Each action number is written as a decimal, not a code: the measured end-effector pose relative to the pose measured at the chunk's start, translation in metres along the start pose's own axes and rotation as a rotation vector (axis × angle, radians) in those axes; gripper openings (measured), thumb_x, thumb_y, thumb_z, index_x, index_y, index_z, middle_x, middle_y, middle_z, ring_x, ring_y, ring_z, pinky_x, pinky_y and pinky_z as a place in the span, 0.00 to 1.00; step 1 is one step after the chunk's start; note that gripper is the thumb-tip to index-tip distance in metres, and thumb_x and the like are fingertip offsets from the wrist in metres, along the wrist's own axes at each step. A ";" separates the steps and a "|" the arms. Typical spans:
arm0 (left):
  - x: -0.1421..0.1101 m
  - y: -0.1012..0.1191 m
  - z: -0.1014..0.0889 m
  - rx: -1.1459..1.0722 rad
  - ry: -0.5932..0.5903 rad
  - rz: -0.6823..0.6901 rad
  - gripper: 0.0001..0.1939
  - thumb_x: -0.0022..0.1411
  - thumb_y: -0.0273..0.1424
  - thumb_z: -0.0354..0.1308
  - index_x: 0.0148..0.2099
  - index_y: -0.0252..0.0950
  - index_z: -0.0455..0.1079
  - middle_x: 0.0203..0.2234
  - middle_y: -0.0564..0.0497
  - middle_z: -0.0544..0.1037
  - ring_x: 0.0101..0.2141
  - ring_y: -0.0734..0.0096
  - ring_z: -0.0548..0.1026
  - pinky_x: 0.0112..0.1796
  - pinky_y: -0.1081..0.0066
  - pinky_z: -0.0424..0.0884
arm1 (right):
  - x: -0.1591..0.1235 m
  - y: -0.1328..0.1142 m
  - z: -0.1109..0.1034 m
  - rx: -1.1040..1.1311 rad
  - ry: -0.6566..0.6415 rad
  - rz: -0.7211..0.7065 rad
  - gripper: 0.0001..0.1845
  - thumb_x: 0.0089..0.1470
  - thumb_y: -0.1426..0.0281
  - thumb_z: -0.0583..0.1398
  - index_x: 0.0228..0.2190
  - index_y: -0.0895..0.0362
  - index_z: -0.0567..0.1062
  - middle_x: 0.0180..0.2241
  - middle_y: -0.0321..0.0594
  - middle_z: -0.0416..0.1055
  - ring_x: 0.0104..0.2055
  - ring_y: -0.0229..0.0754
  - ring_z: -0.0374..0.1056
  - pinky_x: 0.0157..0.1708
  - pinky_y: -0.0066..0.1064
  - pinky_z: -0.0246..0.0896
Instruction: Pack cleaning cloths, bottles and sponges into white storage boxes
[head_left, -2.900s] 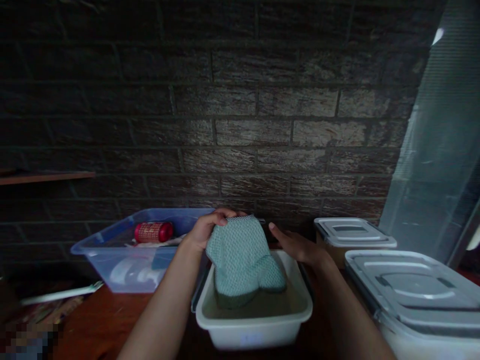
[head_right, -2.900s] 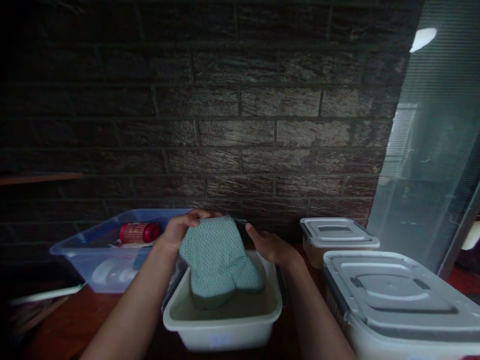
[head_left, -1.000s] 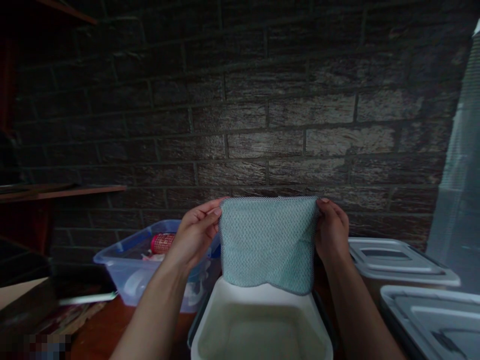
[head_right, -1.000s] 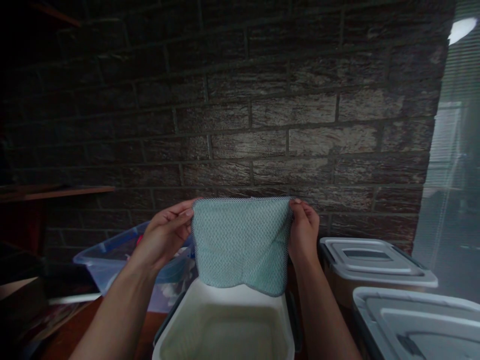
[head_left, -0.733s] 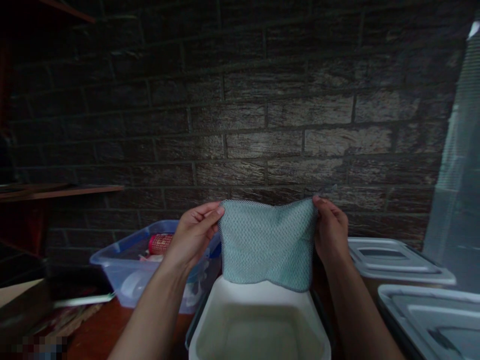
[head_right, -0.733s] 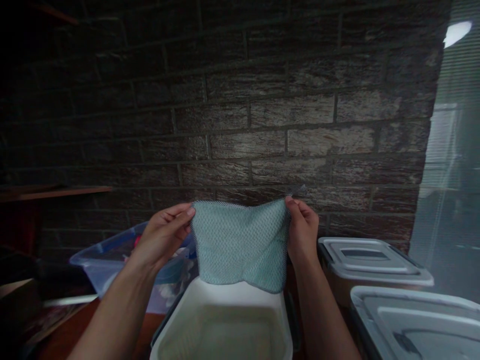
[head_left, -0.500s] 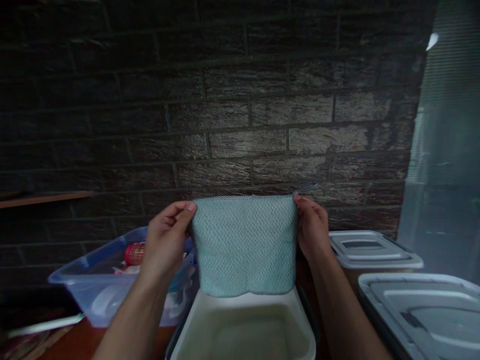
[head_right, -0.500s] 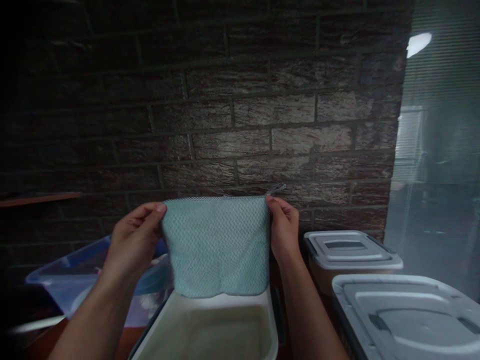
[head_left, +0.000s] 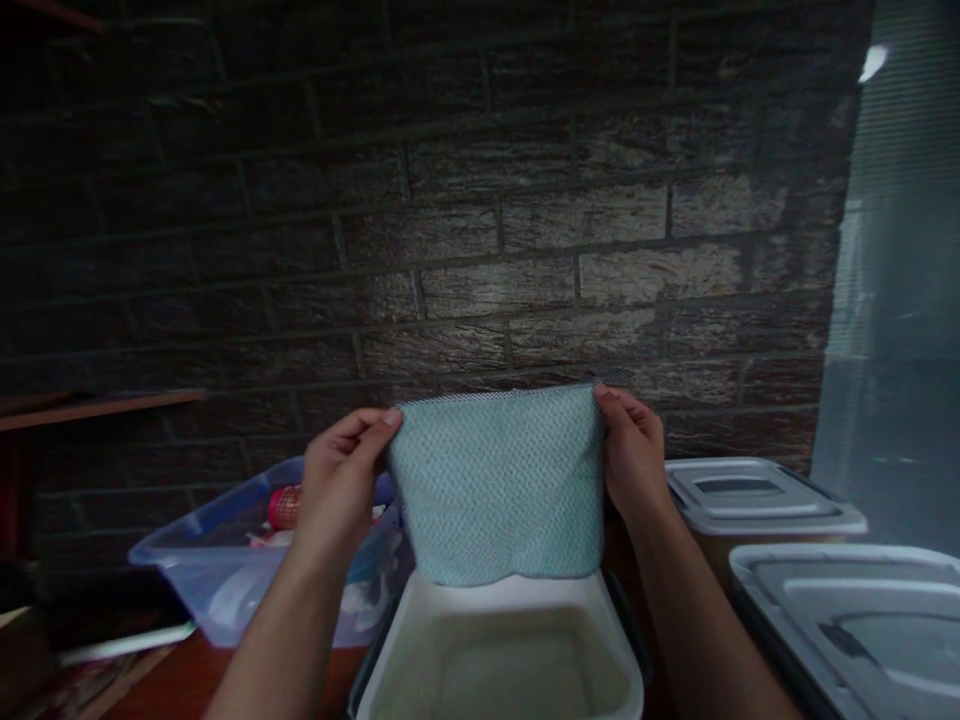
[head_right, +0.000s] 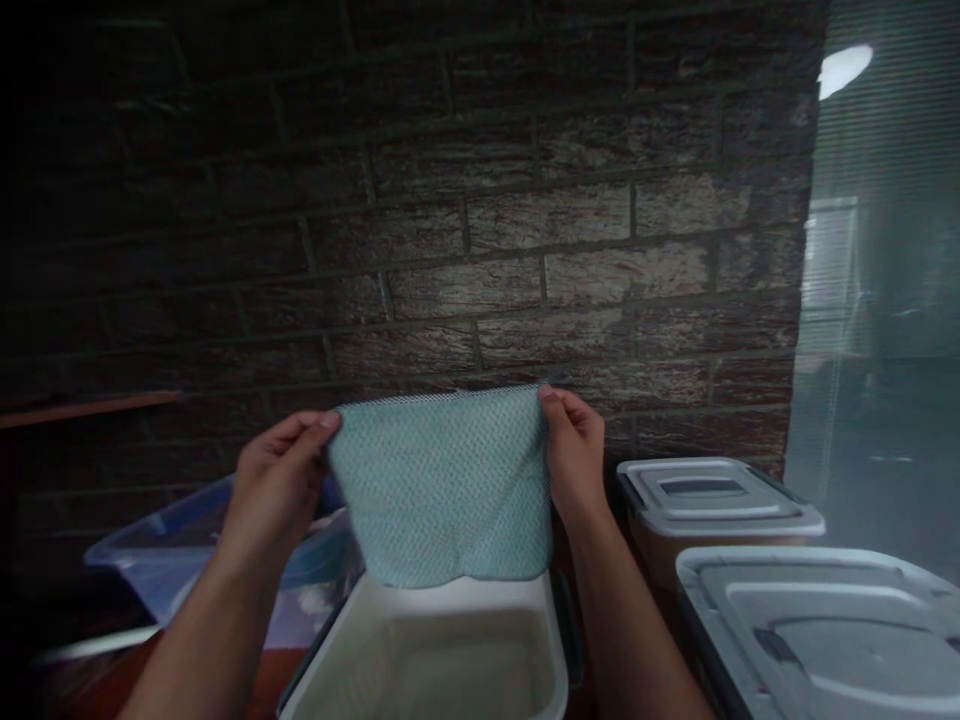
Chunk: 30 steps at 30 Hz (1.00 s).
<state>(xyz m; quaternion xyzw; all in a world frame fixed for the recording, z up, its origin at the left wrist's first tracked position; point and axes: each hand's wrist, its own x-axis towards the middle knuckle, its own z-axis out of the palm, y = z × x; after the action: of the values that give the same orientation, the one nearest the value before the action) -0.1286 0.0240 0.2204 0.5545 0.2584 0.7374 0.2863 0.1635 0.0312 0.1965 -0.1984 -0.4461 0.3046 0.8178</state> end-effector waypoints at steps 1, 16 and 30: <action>-0.001 0.002 0.000 -0.020 -0.032 -0.019 0.09 0.55 0.35 0.72 0.33 0.36 0.79 0.26 0.55 0.75 0.28 0.76 0.69 0.29 0.79 0.65 | 0.001 0.001 -0.002 -0.033 0.016 -0.017 0.15 0.56 0.57 0.67 0.26 0.55 0.77 0.23 0.30 0.63 0.26 0.36 0.55 0.29 0.29 0.50; -0.004 0.003 -0.001 0.050 -0.055 0.138 0.11 0.58 0.40 0.72 0.34 0.38 0.82 0.22 0.54 0.75 0.21 0.78 0.66 0.23 0.76 0.57 | 0.000 -0.001 -0.009 -0.349 0.105 -0.200 0.19 0.56 0.56 0.67 0.23 0.57 0.73 0.22 0.28 0.53 0.24 0.35 0.47 0.25 0.30 0.42; 0.000 0.001 -0.001 0.177 0.056 0.321 0.09 0.63 0.37 0.67 0.35 0.37 0.77 0.21 0.57 0.67 0.21 0.77 0.59 0.22 0.75 0.52 | -0.003 -0.007 0.002 -0.210 0.034 -0.213 0.21 0.56 0.59 0.67 0.21 0.57 0.69 0.22 0.29 0.53 0.25 0.34 0.46 0.25 0.29 0.42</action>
<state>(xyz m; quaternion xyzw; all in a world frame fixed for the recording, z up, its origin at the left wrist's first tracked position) -0.1296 0.0236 0.2208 0.5908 0.2384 0.7632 0.1079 0.1626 0.0239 0.1999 -0.2396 -0.4802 0.1646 0.8276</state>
